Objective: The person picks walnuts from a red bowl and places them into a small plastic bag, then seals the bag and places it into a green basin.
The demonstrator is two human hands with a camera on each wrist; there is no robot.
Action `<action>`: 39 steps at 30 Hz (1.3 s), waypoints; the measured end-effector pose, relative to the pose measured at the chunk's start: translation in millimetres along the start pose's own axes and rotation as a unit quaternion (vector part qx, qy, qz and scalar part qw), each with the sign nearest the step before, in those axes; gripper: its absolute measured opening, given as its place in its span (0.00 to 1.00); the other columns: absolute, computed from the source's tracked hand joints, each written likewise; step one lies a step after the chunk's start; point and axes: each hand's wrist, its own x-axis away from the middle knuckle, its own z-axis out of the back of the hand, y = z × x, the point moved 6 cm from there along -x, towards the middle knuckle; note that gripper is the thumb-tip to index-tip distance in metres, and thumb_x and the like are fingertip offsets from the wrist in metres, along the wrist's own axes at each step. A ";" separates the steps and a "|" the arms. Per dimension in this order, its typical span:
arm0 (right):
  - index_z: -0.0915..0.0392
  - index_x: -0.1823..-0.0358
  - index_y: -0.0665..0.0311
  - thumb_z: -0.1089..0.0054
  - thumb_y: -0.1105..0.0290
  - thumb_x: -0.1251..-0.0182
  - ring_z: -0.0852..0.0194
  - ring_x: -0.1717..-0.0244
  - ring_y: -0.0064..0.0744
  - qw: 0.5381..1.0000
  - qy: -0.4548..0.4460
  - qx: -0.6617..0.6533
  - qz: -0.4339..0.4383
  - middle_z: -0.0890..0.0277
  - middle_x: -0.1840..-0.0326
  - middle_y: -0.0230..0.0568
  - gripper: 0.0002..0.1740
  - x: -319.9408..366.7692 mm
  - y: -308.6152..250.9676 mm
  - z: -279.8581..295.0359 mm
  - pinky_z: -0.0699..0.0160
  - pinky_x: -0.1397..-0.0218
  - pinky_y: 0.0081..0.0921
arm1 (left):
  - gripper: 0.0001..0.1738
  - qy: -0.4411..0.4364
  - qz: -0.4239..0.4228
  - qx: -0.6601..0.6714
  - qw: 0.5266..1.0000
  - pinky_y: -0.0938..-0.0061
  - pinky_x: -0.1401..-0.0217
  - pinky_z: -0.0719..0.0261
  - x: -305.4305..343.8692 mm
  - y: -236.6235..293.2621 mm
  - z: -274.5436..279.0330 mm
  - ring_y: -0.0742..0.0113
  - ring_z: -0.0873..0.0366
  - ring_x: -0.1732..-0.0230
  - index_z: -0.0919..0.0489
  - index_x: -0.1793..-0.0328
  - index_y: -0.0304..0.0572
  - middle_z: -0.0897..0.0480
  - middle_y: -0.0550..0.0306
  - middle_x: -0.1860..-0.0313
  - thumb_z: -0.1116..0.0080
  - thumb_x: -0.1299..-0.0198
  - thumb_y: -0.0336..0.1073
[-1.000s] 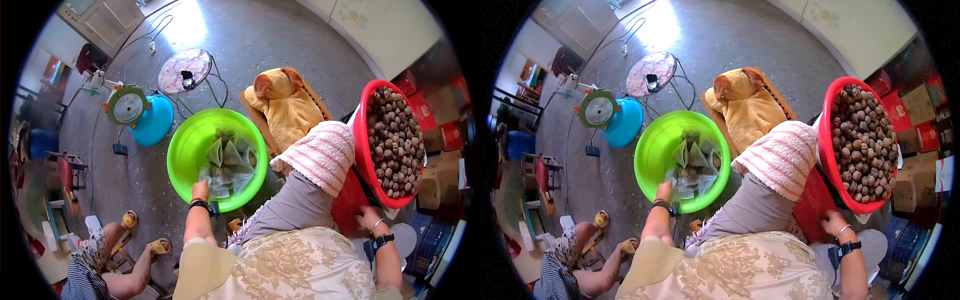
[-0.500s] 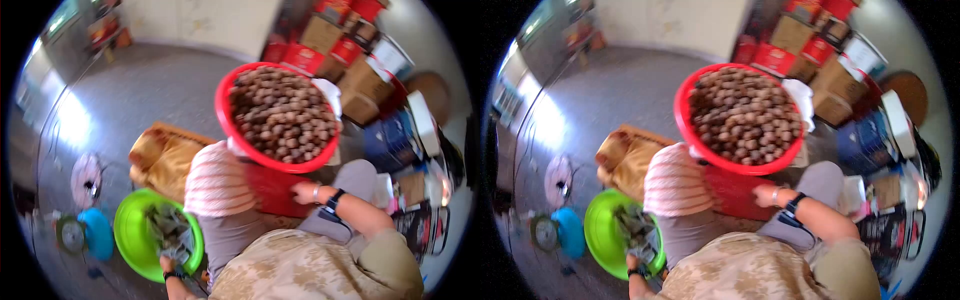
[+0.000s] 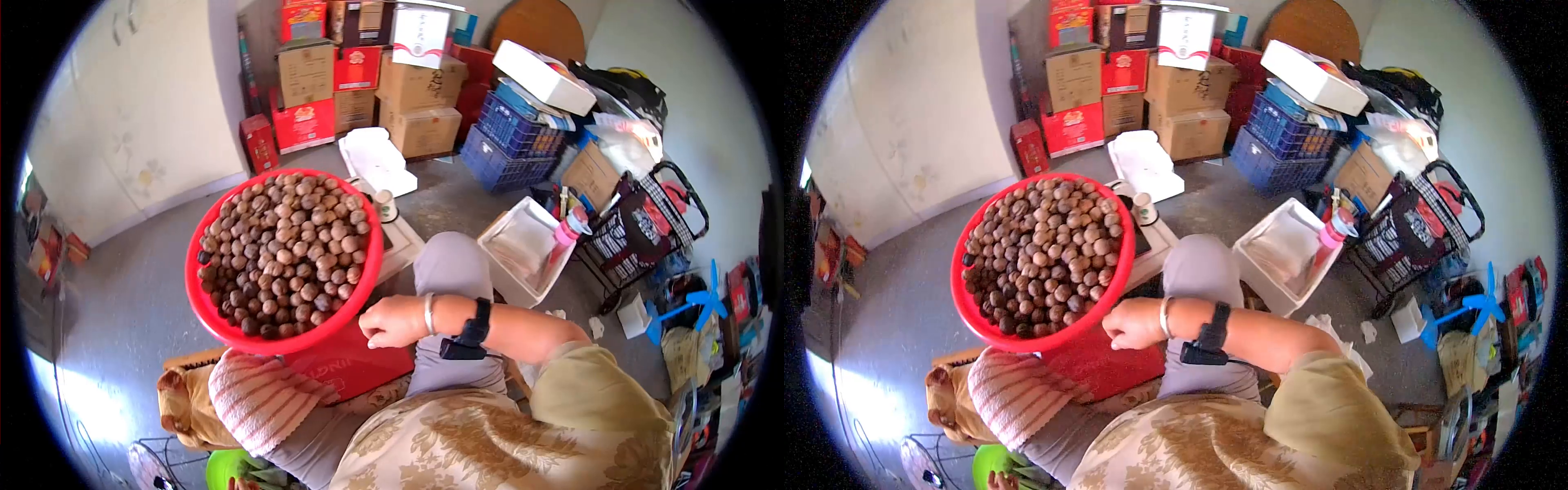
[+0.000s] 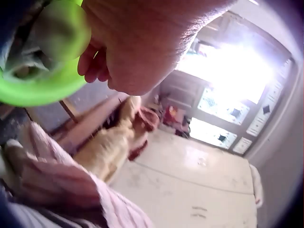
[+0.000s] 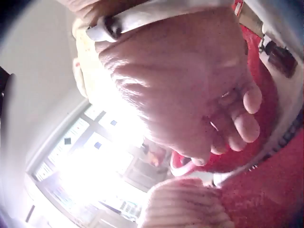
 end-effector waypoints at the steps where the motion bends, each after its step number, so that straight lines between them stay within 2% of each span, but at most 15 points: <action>1: 0.19 0.64 0.63 0.31 0.63 0.33 0.16 0.65 0.43 0.998 0.041 -0.048 0.032 0.17 0.68 0.44 0.11 14.4 -4.2 19.2 0.20 0.60 0.37 | 0.22 -0.007 -0.005 -0.003 1.000 0.68 0.47 0.19 -19.0 1.8 -4.1 0.59 0.18 0.51 0.25 0.32 0.34 0.17 0.44 0.49 0.40 0.28 0.35; 3: 0.19 0.64 0.65 0.31 0.63 0.33 0.17 0.67 0.37 0.986 0.108 -0.125 0.022 0.17 0.70 0.43 0.12 46.9 -5.6 63.2 0.20 0.61 0.34 | 0.21 -0.043 -0.008 0.064 0.997 0.70 0.58 0.19 -70.5 -0.1 -22.7 0.63 0.20 0.61 0.23 0.35 0.37 0.16 0.47 0.52 0.37 0.32 0.34; 5: 0.17 0.61 0.64 0.34 0.64 0.30 0.17 0.63 0.27 0.970 0.237 0.009 -0.058 0.14 0.64 0.39 0.09 92.6 1.0 118.3 0.19 0.58 0.29 | 0.20 -0.077 -0.009 0.132 0.988 0.73 0.69 0.19 -100.2 -0.4 -39.9 0.67 0.21 0.70 0.22 0.38 0.41 0.15 0.50 0.55 0.34 0.35 0.33; 6: 0.16 0.60 0.63 0.34 0.64 0.30 0.17 0.64 0.25 0.942 0.323 -0.076 -0.045 0.14 0.65 0.37 0.09 112.7 22.1 135.8 0.18 0.58 0.28 | 0.20 -0.081 -0.012 0.130 0.988 0.73 0.69 0.19 -101.1 6.5 -48.2 0.67 0.21 0.70 0.22 0.38 0.41 0.15 0.50 0.55 0.34 0.35 0.33; 8: 0.16 0.61 0.64 0.33 0.64 0.31 0.18 0.66 0.24 0.868 0.431 -0.159 -0.190 0.15 0.70 0.36 0.10 156.5 87.6 158.6 0.18 0.60 0.28 | 0.18 -0.105 -0.033 0.186 0.976 0.81 0.79 0.26 -93.0 37.8 -73.1 0.76 0.25 0.77 0.23 0.35 0.43 0.14 0.51 0.55 0.38 0.29 0.37; 10: 0.16 0.63 0.64 0.32 0.63 0.33 0.15 0.66 0.40 0.821 0.513 0.046 -0.246 0.14 0.67 0.45 0.10 204.3 166.4 171.9 0.17 0.59 0.34 | 0.18 -0.145 -0.037 0.199 0.969 0.79 0.78 0.21 -96.2 51.7 -84.3 0.74 0.22 0.75 0.24 0.34 0.45 0.14 0.52 0.54 0.40 0.26 0.38; 11: 0.15 0.64 0.63 0.34 0.62 0.34 0.13 0.62 0.50 0.802 0.500 0.089 -0.316 0.13 0.63 0.51 0.11 228.1 209.0 170.2 0.17 0.55 0.41 | 0.18 -0.145 -0.013 0.212 0.966 0.79 0.77 0.20 -94.2 60.6 -92.0 0.74 0.22 0.75 0.24 0.33 0.45 0.14 0.54 0.54 0.41 0.26 0.38; 14: 0.13 0.63 0.61 0.35 0.61 0.35 0.14 0.57 0.57 0.771 0.431 0.172 -0.436 0.13 0.59 0.55 0.11 281.7 307.1 147.0 0.17 0.50 0.44 | 0.18 -0.180 0.038 0.234 0.955 0.81 0.73 0.17 -77.4 101.0 -110.6 0.76 0.21 0.73 0.25 0.31 0.46 0.14 0.58 0.55 0.43 0.24 0.36; 16: 0.11 0.62 0.61 0.36 0.61 0.35 0.15 0.56 0.58 0.767 0.386 0.189 -0.477 0.13 0.59 0.55 0.11 301.5 339.3 121.4 0.18 0.50 0.44 | 0.12 -0.184 0.055 0.305 0.933 0.77 0.75 0.15 -62.6 124.3 -126.2 0.76 0.21 0.75 0.21 0.38 0.59 0.14 0.62 0.60 0.48 0.22 0.36; 21: 0.10 0.60 0.64 0.35 0.60 0.38 0.15 0.51 0.58 0.765 0.272 0.157 -0.561 0.14 0.57 0.59 0.15 314.9 368.2 90.6 0.18 0.41 0.43 | 0.09 -0.359 0.021 0.256 0.897 0.76 0.60 0.13 -24.6 155.7 -170.1 0.73 0.18 0.60 0.22 0.40 0.52 0.16 0.60 0.59 0.48 0.23 0.32; 24: 0.10 0.60 0.63 0.36 0.61 0.38 0.15 0.51 0.58 0.746 0.309 0.162 -0.567 0.14 0.57 0.59 0.14 321.3 367.0 92.7 0.19 0.41 0.43 | 0.09 -0.327 0.024 0.209 0.921 0.82 0.67 0.20 5.5 159.8 -191.9 0.76 0.24 0.67 0.24 0.42 0.44 0.20 0.59 0.59 0.44 0.24 0.32; 30: 0.13 0.61 0.65 0.42 0.68 0.34 0.15 0.51 0.59 0.748 0.458 0.124 -0.463 0.14 0.57 0.59 0.11 338.3 349.6 110.2 0.18 0.43 0.45 | 0.08 -0.356 0.003 0.158 0.921 0.78 0.64 0.18 34.8 158.6 -215.2 0.71 0.21 0.65 0.23 0.44 0.43 0.18 0.58 0.61 0.43 0.25 0.32; 36: 0.14 0.58 0.64 0.40 0.68 0.33 0.14 0.55 0.54 0.743 0.513 0.089 -0.420 0.13 0.60 0.56 0.10 322.0 306.3 141.8 0.18 0.48 0.42 | 0.06 -0.360 -0.006 0.096 0.928 0.81 0.62 0.21 75.4 182.3 -240.3 0.73 0.21 0.63 0.21 0.49 0.42 0.18 0.60 0.60 0.44 0.29 0.29; 38: 0.14 0.58 0.64 0.39 0.67 0.32 0.14 0.58 0.49 0.764 0.520 0.052 -0.378 0.13 0.61 0.53 0.09 304.5 280.5 156.1 0.18 0.50 0.39 | 0.23 -0.365 -0.011 -0.006 0.931 0.70 0.46 0.19 94.5 194.2 -239.7 0.59 0.17 0.50 0.25 0.33 0.34 0.16 0.49 0.46 0.37 0.28 0.38; 39: 0.14 0.59 0.64 0.38 0.67 0.32 0.14 0.60 0.43 0.782 0.524 0.013 -0.337 0.13 0.63 0.50 0.09 289.0 259.1 163.7 0.18 0.52 0.37 | 0.06 -0.389 -0.033 0.062 0.918 0.81 0.60 0.23 89.9 191.4 -264.3 0.75 0.22 0.62 0.20 0.51 0.39 0.18 0.61 0.59 0.44 0.30 0.29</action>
